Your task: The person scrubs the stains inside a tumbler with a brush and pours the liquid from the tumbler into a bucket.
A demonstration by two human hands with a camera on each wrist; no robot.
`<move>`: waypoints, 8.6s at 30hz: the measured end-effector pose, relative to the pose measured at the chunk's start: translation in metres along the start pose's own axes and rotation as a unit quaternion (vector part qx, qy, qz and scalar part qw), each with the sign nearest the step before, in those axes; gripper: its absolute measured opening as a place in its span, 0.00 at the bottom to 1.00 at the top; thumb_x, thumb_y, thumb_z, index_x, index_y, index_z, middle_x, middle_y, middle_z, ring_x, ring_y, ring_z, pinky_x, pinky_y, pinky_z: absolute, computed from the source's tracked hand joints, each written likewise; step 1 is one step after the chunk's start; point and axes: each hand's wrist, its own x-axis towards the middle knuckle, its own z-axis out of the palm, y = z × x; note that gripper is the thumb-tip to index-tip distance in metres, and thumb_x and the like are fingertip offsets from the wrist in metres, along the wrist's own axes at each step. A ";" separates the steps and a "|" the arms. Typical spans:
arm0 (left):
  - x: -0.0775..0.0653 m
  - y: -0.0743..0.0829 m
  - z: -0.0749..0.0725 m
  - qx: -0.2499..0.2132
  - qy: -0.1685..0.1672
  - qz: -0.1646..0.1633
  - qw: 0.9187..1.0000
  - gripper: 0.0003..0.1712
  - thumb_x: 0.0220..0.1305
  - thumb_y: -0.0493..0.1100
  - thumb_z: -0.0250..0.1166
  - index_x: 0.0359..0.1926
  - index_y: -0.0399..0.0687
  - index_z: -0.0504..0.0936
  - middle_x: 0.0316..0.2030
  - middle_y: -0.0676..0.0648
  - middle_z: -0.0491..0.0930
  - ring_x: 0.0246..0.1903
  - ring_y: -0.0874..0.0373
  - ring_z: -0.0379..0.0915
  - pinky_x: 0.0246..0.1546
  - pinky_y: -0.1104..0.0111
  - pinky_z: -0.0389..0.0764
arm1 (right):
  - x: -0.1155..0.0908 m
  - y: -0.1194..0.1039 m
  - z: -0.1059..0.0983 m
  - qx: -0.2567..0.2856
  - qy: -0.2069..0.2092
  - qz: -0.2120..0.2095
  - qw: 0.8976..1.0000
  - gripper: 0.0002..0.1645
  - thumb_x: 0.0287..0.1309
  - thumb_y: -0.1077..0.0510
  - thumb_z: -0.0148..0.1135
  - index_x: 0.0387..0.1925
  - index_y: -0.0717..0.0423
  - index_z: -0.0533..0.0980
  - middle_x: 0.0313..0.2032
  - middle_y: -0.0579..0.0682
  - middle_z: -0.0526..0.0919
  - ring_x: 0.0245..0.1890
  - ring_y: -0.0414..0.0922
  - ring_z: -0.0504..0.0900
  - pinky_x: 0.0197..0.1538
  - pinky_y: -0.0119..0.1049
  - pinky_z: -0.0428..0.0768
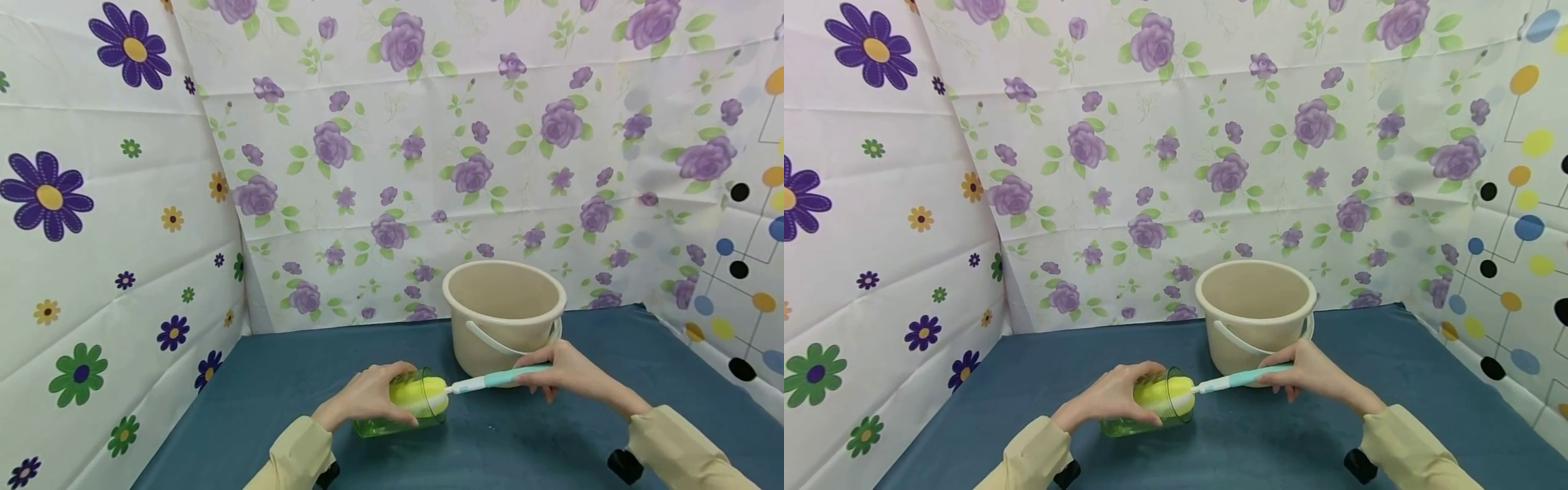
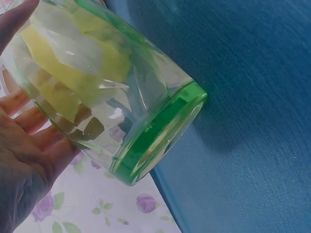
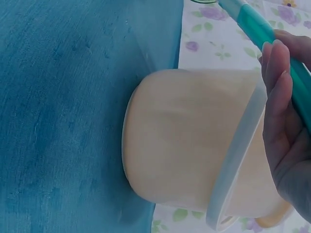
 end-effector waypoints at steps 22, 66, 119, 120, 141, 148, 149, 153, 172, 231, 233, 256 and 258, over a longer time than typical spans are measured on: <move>0.001 -0.001 0.001 0.006 -0.003 -0.002 1.000 0.44 0.40 0.66 0.69 0.58 0.55 0.70 0.46 0.55 0.73 0.42 0.63 0.70 0.34 0.68 0.72 | 0.008 -0.009 0.019 0.026 0.007 0.007 1.000 0.11 0.55 0.60 0.63 0.40 0.60 0.80 0.19 0.54 0.79 0.12 0.55 0.74 0.17 0.43 0.74; -0.002 0.002 0.000 -0.026 -0.005 -0.006 1.000 0.44 0.40 0.65 0.69 0.59 0.53 0.69 0.46 0.57 0.73 0.37 0.66 0.70 0.30 0.70 0.72 | 0.006 -0.023 0.011 -0.008 0.016 0.010 1.000 0.11 0.55 0.60 0.62 0.39 0.63 0.80 0.19 0.50 0.79 0.11 0.49 0.74 0.17 0.42 0.74; -0.001 0.001 0.000 -0.015 -0.012 -0.007 1.000 0.44 0.41 0.66 0.68 0.59 0.52 0.69 0.48 0.56 0.72 0.42 0.63 0.70 0.37 0.67 0.73 | -0.003 0.003 -0.008 0.010 -0.037 -0.005 0.999 0.08 0.57 0.60 0.60 0.38 0.54 0.82 0.19 0.53 0.79 0.11 0.55 0.74 0.16 0.42 0.74; -0.001 0.001 0.000 -0.015 -0.011 -0.007 1.000 0.44 0.41 0.66 0.69 0.59 0.52 0.70 0.48 0.56 0.72 0.42 0.63 0.70 0.37 0.67 0.73 | -0.003 0.003 -0.008 0.010 -0.036 -0.005 0.999 0.09 0.57 0.60 0.60 0.38 0.54 0.82 0.19 0.53 0.79 0.11 0.55 0.74 0.16 0.42 0.74; -0.001 0.000 0.001 -0.026 -0.007 0.006 1.000 0.42 0.42 0.62 0.70 0.58 0.51 0.70 0.45 0.57 0.74 0.34 0.67 0.70 0.29 0.71 0.72 | -0.005 -0.008 -0.016 0.009 0.016 0.012 1.000 0.11 0.55 0.59 0.62 0.39 0.61 0.81 0.20 0.55 0.79 0.11 0.49 0.75 0.18 0.44 0.75; -0.001 -0.001 0.001 -0.029 -0.006 0.004 1.000 0.42 0.42 0.62 0.71 0.58 0.52 0.70 0.46 0.57 0.73 0.37 0.66 0.70 0.31 0.70 0.72 | -0.009 -0.002 -0.018 0.003 0.008 0.012 1.000 0.11 0.56 0.60 0.61 0.39 0.62 0.80 0.19 0.52 0.79 0.11 0.49 0.75 0.18 0.44 0.74; -0.001 -0.001 0.001 -0.028 -0.006 0.004 1.000 0.43 0.42 0.62 0.70 0.58 0.52 0.70 0.46 0.57 0.73 0.37 0.66 0.70 0.32 0.70 0.73 | -0.009 0.000 -0.017 0.003 0.004 0.007 1.000 0.10 0.56 0.61 0.60 0.39 0.62 0.80 0.19 0.51 0.79 0.11 0.48 0.75 0.17 0.44 0.74; -0.002 -0.002 0.000 -0.022 -0.006 0.007 1.000 0.44 0.42 0.64 0.69 0.59 0.51 0.69 0.48 0.56 0.72 0.42 0.65 0.70 0.35 0.69 0.73 | -0.012 0.004 -0.016 0.008 -0.007 0.000 1.000 0.09 0.57 0.63 0.59 0.39 0.61 0.80 0.18 0.51 0.79 0.10 0.51 0.74 0.16 0.43 0.74; 0.000 0.000 0.001 -0.017 -0.010 -0.005 1.000 0.43 0.42 0.65 0.69 0.58 0.52 0.70 0.48 0.55 0.73 0.44 0.63 0.70 0.38 0.67 0.72 | -0.008 0.002 -0.005 0.032 -0.012 -0.025 0.999 0.09 0.57 0.63 0.60 0.39 0.57 0.81 0.20 0.57 0.79 0.10 0.48 0.74 0.16 0.44 0.73; 0.000 -0.001 0.001 -0.017 -0.001 -0.003 1.000 0.42 0.40 0.64 0.70 0.57 0.53 0.71 0.45 0.56 0.74 0.35 0.67 0.71 0.28 0.71 0.72 | -0.010 -0.008 -0.015 0.021 0.010 0.005 1.000 0.13 0.56 0.62 0.61 0.42 0.65 0.79 0.20 0.53 0.80 0.12 0.54 0.74 0.17 0.45 0.74; 0.001 0.000 0.001 -0.018 -0.001 -0.005 1.000 0.42 0.40 0.63 0.70 0.57 0.53 0.71 0.44 0.56 0.74 0.34 0.67 0.70 0.27 0.71 0.72 | -0.010 -0.008 -0.016 0.014 0.013 0.015 1.000 0.14 0.55 0.61 0.61 0.43 0.65 0.79 0.20 0.52 0.80 0.12 0.53 0.75 0.18 0.45 0.75; 0.002 0.002 -0.003 0.002 -0.009 -0.024 1.000 0.42 0.37 0.66 0.70 0.55 0.58 0.71 0.43 0.55 0.74 0.35 0.64 0.71 0.29 0.68 0.72 | -0.013 -0.002 -0.009 0.024 -0.016 -0.020 0.999 0.11 0.56 0.63 0.60 0.41 0.61 0.80 0.19 0.51 0.80 0.11 0.52 0.74 0.16 0.44 0.74; 0.003 0.001 -0.002 0.003 -0.010 -0.026 1.000 0.42 0.37 0.66 0.70 0.55 0.58 0.71 0.43 0.55 0.74 0.36 0.63 0.71 0.30 0.68 0.72 | -0.013 -0.002 -0.008 0.023 -0.014 -0.024 0.999 0.11 0.56 0.63 0.60 0.41 0.60 0.80 0.18 0.51 0.80 0.11 0.51 0.74 0.16 0.44 0.74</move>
